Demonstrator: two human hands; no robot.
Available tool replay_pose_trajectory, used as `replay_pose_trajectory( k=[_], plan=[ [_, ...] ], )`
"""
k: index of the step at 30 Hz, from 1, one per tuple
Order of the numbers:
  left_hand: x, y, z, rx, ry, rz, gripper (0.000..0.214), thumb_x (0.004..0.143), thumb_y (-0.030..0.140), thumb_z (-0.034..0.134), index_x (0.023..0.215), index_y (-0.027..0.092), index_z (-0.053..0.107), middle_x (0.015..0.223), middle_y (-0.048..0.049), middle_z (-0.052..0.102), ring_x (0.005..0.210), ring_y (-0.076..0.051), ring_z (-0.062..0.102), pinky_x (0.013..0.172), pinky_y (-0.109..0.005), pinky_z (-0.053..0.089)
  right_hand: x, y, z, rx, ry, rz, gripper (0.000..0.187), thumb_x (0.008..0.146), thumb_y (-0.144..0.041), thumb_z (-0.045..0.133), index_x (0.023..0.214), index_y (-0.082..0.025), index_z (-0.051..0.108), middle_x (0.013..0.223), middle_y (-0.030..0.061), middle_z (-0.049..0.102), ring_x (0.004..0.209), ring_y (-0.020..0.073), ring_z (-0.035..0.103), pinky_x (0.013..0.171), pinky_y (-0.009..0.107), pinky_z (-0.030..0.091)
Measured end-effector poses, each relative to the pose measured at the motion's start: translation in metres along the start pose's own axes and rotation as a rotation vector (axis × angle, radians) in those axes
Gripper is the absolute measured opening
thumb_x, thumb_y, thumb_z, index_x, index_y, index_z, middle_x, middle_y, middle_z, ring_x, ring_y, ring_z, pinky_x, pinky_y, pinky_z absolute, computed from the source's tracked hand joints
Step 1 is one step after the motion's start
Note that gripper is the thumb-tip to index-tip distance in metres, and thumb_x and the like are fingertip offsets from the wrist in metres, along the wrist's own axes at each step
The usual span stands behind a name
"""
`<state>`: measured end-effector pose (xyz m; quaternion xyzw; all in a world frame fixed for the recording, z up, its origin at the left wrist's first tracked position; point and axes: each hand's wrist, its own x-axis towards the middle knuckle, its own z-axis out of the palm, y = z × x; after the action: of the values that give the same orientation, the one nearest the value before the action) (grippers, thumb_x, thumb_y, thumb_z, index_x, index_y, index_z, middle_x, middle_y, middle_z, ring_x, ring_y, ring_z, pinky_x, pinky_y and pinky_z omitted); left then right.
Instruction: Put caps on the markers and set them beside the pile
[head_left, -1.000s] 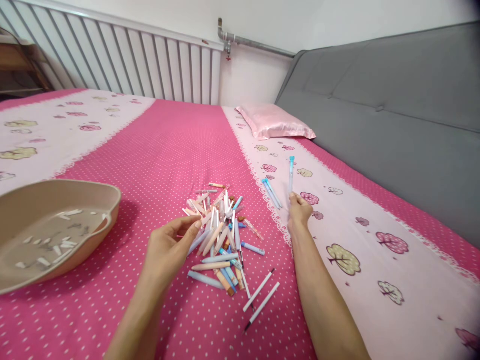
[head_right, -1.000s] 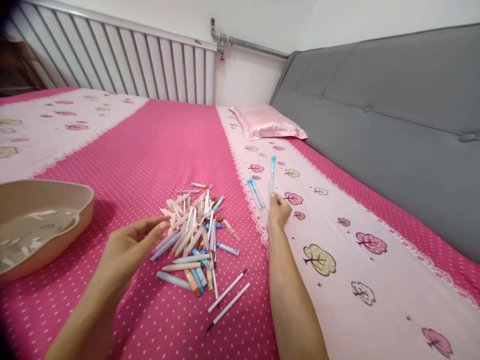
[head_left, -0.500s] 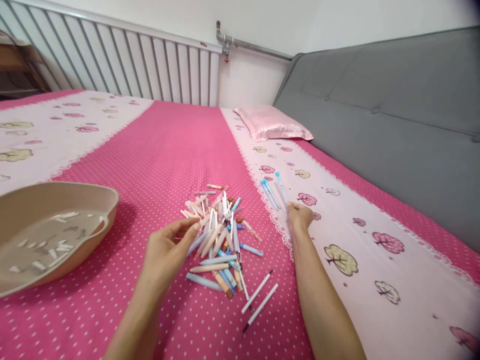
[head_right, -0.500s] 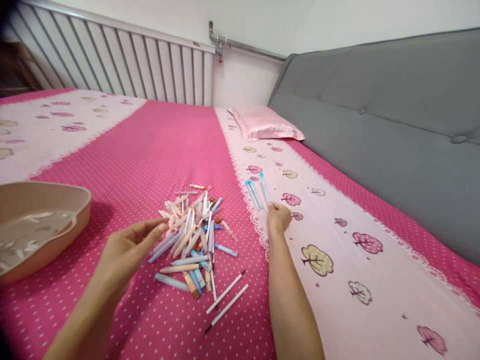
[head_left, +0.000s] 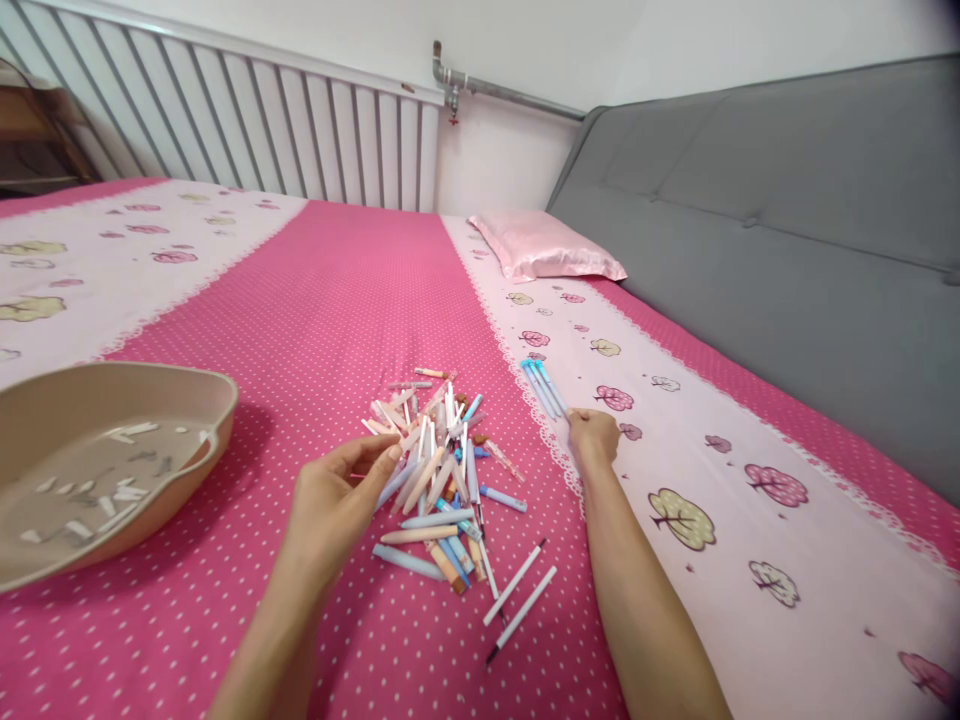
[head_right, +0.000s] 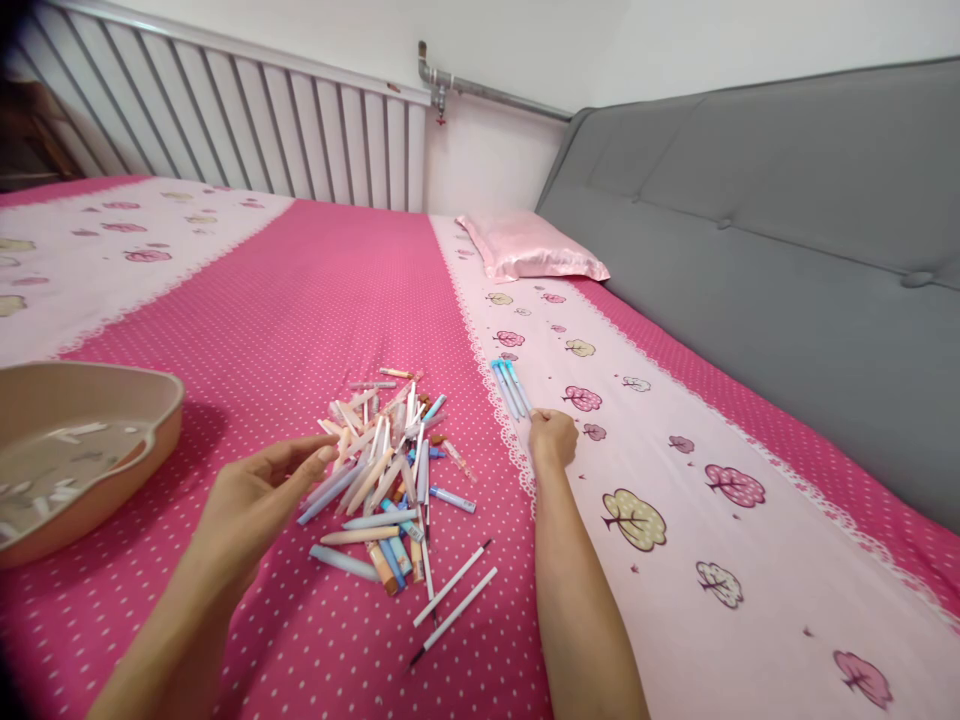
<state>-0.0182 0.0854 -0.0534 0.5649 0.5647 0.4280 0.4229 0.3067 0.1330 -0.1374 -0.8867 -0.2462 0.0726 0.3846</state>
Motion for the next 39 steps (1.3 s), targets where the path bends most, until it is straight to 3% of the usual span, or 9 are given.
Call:
replay_pose_trajectory(
  k=[26,31,39],
  plan=[
    [0.001,0.002,-0.002,0.056,0.013,0.004,0.043,0.065,0.046,0.064,0.093,0.014,0.068,0.084,-0.0079,0.071,0.069,-0.018,0.061,0.061,-0.026,0.046,-0.006,-0.008,-0.001,-0.067,-0.033,-0.063,0.028,0.068,-0.040,0.057,0.085,-0.024,0.072,0.085,0.0103,0.069,0.079,0.0254,0.062,0.068,0.035,0.045],
    [0.000,0.002,-0.001,0.068,0.028,0.009,0.042,0.065,0.046,0.064,0.092,0.014,0.069,0.082,-0.0074,0.071,0.066,-0.018,0.061,0.059,-0.025,0.046,-0.012,-0.018,-0.008,-0.067,0.021,-0.103,0.033,0.071,-0.039,0.055,0.094,-0.019,0.067,0.090,0.0104,0.068,0.088,0.0248,0.060,0.075,0.034,0.043],
    [0.000,0.004,-0.001,0.098,0.024,0.019,0.040,0.066,0.045,0.063,0.091,0.015,0.069,0.080,-0.0065,0.071,0.065,-0.017,0.060,0.058,-0.025,0.045,-0.022,-0.032,-0.020,-0.288,-0.021,-0.164,0.027,0.059,-0.039,0.065,0.079,-0.021,0.068,0.081,0.0124,0.067,0.080,0.0279,0.061,0.069,0.038,0.045]
  ],
)
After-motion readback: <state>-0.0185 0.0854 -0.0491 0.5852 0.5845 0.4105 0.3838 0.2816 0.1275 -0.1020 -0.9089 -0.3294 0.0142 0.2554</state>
